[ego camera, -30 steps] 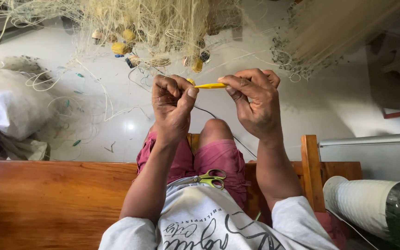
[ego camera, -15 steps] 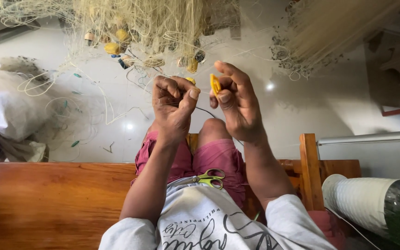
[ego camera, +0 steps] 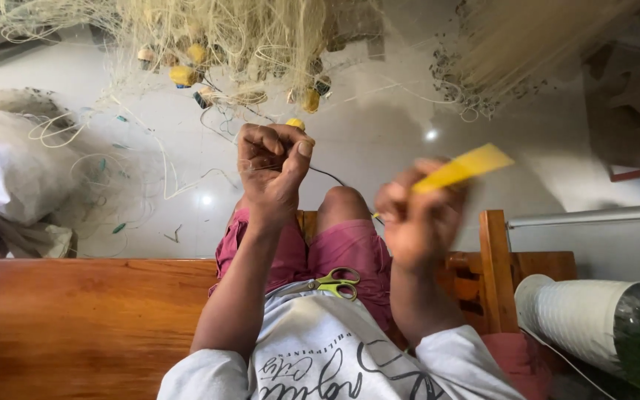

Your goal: Repairing a fishing net by weaving twine with a shuttle and cutting it with scissors.

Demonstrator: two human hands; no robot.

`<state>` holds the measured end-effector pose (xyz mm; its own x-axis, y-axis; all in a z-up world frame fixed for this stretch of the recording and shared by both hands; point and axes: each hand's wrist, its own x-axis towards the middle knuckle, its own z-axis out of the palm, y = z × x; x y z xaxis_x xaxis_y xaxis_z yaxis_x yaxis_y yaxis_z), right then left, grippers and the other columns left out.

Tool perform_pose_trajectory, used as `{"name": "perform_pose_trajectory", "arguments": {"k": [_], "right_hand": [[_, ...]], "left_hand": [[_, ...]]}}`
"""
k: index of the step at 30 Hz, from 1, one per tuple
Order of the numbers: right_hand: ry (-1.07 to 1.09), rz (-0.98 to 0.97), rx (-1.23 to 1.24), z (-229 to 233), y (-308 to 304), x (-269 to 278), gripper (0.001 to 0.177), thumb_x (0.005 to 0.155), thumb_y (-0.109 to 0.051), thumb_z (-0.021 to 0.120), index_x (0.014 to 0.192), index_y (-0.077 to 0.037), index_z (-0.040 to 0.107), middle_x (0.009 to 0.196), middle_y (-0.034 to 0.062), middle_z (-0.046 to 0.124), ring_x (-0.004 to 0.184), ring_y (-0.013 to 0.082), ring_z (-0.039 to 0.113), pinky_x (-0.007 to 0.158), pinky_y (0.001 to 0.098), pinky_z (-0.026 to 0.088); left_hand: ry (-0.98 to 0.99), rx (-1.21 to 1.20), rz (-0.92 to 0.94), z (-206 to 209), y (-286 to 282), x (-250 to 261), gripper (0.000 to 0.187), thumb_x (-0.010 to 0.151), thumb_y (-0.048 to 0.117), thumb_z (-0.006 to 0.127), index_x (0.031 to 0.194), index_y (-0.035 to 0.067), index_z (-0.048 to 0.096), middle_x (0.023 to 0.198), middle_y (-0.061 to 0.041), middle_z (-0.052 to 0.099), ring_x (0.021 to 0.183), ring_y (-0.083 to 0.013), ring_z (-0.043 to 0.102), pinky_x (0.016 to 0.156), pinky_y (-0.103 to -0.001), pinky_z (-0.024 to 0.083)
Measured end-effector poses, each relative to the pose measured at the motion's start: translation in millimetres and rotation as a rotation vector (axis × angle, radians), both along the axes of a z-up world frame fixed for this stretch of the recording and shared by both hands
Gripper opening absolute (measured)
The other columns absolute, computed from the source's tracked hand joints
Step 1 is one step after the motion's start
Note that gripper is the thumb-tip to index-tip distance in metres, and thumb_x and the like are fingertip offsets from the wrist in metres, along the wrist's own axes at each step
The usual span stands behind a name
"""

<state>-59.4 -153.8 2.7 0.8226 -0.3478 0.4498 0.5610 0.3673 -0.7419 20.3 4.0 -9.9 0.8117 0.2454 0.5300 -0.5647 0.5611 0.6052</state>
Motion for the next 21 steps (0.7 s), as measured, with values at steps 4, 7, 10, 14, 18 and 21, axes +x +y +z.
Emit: {"name": "perform_pose_trajectory", "arguments": {"k": [4,7,10,14,18,21], "right_hand": [[0.264,0.084,-0.349,7,23,11,0.032,0.100,-0.017,0.057,0.125,0.000,0.047,0.092,0.0143,0.064,0.051,0.0016,0.044,0.048,0.0140,0.035],[0.354,0.190,-0.295,-5,36,18,0.031,0.100,-0.020,0.056,0.116,0.006,0.058,0.091,0.0179,0.067,0.045,-0.0001,0.041,0.041,0.0148,0.034],[0.390,0.181,-0.401,-6,47,21,0.030,0.102,-0.021,0.057,0.090,0.004,0.068,0.051,0.0029,0.046,0.043,0.0021,0.034,0.043,0.0148,0.030],[0.404,0.155,-0.424,-34,49,32,0.029,0.101,-0.015,0.057,0.078,0.000,0.065,0.052,0.0056,0.049,0.046,0.0050,0.038,0.046,0.0175,0.034],[0.357,0.106,-0.475,-63,52,43,0.033,0.104,-0.013,0.052,0.072,-0.007,0.057,0.060,0.0036,0.049,0.056,0.0077,0.039,0.058,0.0210,0.037],[0.357,0.001,-0.621,-68,50,49,0.035,0.102,-0.008,0.056,0.067,-0.007,0.053,0.054,0.0010,0.043,0.054,0.0082,0.036,0.055,0.0226,0.037]], "left_hand": [[-0.005,0.036,-0.013,-3,6,1,0.034,0.092,0.001,0.070,0.090,0.011,0.038,0.084,-0.019,0.066,0.064,-0.0120,0.049,0.059,-0.024,0.038],[-0.011,0.015,-0.020,-4,8,2,0.034,0.092,0.001,0.070,0.091,0.011,0.038,0.084,-0.019,0.066,0.065,-0.0130,0.051,0.059,-0.025,0.039],[-0.018,0.003,-0.031,1,11,1,0.034,0.092,-0.001,0.069,0.090,0.012,0.038,0.084,-0.019,0.066,0.067,-0.0134,0.053,0.060,-0.025,0.041],[-0.005,0.009,-0.036,0,16,2,0.034,0.091,0.000,0.070,0.090,0.012,0.039,0.084,-0.019,0.066,0.068,-0.0143,0.056,0.060,-0.024,0.041],[0.011,0.012,-0.056,-1,18,1,0.034,0.092,0.001,0.070,0.090,0.012,0.038,0.085,-0.019,0.066,0.069,-0.0126,0.056,0.061,-0.024,0.042],[0.018,0.005,-0.056,-2,16,0,0.035,0.090,-0.001,0.070,0.090,0.012,0.038,0.084,-0.019,0.066,0.072,-0.0141,0.057,0.063,-0.024,0.042]]}}
